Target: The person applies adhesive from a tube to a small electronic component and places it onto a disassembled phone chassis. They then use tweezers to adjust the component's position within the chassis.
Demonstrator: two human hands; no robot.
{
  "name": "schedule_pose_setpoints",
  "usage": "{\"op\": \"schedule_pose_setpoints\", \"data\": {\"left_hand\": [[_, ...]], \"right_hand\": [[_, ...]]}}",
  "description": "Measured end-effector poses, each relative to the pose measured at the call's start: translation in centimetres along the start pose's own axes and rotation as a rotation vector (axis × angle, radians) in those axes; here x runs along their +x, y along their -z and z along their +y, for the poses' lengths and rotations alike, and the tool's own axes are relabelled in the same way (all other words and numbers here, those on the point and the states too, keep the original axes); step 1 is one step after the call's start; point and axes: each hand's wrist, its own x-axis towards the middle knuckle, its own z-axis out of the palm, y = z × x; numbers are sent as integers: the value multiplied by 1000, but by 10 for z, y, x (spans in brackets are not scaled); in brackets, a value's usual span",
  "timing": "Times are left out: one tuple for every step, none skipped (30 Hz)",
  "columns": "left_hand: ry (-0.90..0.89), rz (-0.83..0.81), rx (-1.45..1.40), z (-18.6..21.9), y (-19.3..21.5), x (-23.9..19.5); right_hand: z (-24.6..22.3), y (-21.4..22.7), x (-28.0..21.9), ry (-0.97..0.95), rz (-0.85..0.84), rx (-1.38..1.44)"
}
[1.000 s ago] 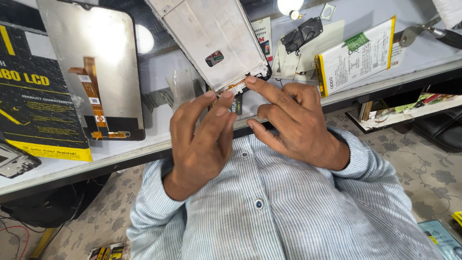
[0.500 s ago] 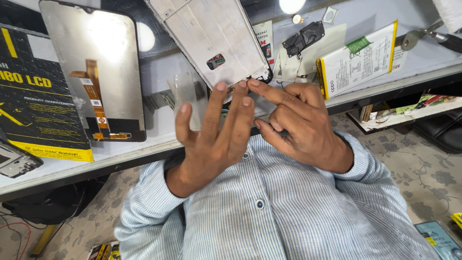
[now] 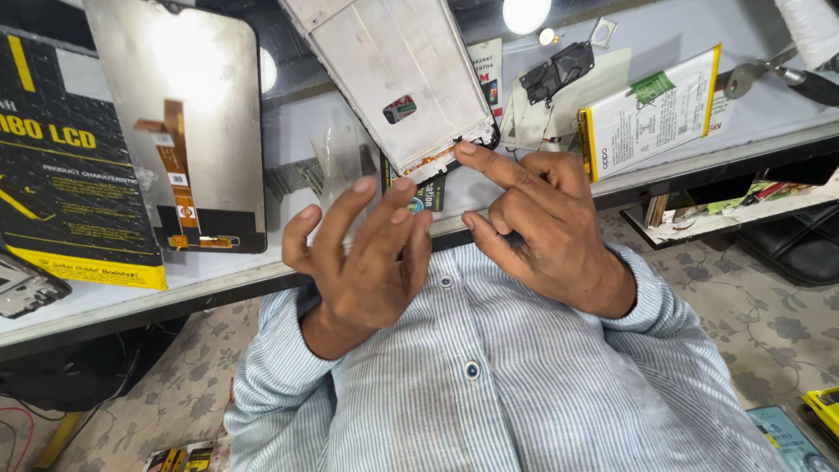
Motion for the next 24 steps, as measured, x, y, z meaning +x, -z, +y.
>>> {"op": "schedule_pose_setpoints", "data": {"left_hand": [[22,10,-19,-1,2,-2],[40,22,-38,-2,4,-3],[49,57,-76,-2,4,-4],[56,90,-118,-2,3,-4],[64,123,-159,-2,3,-3],[59,129,-179,-2,3,-3],[55,135,-198,-3,2,-2],[52,140,-217,-3,3,-1],[49,124,-214,-3,4,-1],[44,107,-210,-3,6,0],[40,90,-207,-3,7,1],[33,76,-208,-4,8,2],[26,63,-209,-4,9,3],[21,49,-210,-4,9,4],[15,64,-225,-4,8,4],[8,80,-239,-3,6,4],[1,96,-253,-4,5,4],[-11,133,-249,-4,4,4],[-24,170,-245,-4,3,3],[-35,206,-242,-4,2,2],[-59,203,-237,-5,2,1],[-83,200,-235,-6,3,0],[-107,197,-232,-6,3,0],[-134,221,-257,-6,0,0]], "right_hand": [[0,0,0,-1,-4,-1],[0,0,0,0,-6,-3],[1,0,1,10,-9,-3],[1,0,1,16,-12,-3],[2,-1,1,23,-15,-4],[3,-2,1,30,5,-1],[4,-3,1,37,24,2],[4,-4,0,43,43,7],[4,-4,-1,41,45,7],[4,-5,-2,38,49,8],[5,-5,-4,34,52,9],[6,-5,-5,41,68,25],[8,-6,-7,47,83,41],[10,-7,-9,54,97,58],[12,-8,-11,59,157,124],[15,-11,-12,65,217,190],[18,-13,-14,72,278,256],[20,-13,-17,69,321,274],[22,-12,-20,66,365,291],[24,-12,-23,60,409,309],[25,-14,-26,77,446,348],[26,-15,-27,93,484,387],[26,-16,-28,108,522,427],[26,-16,-28,149,513,429]]}}
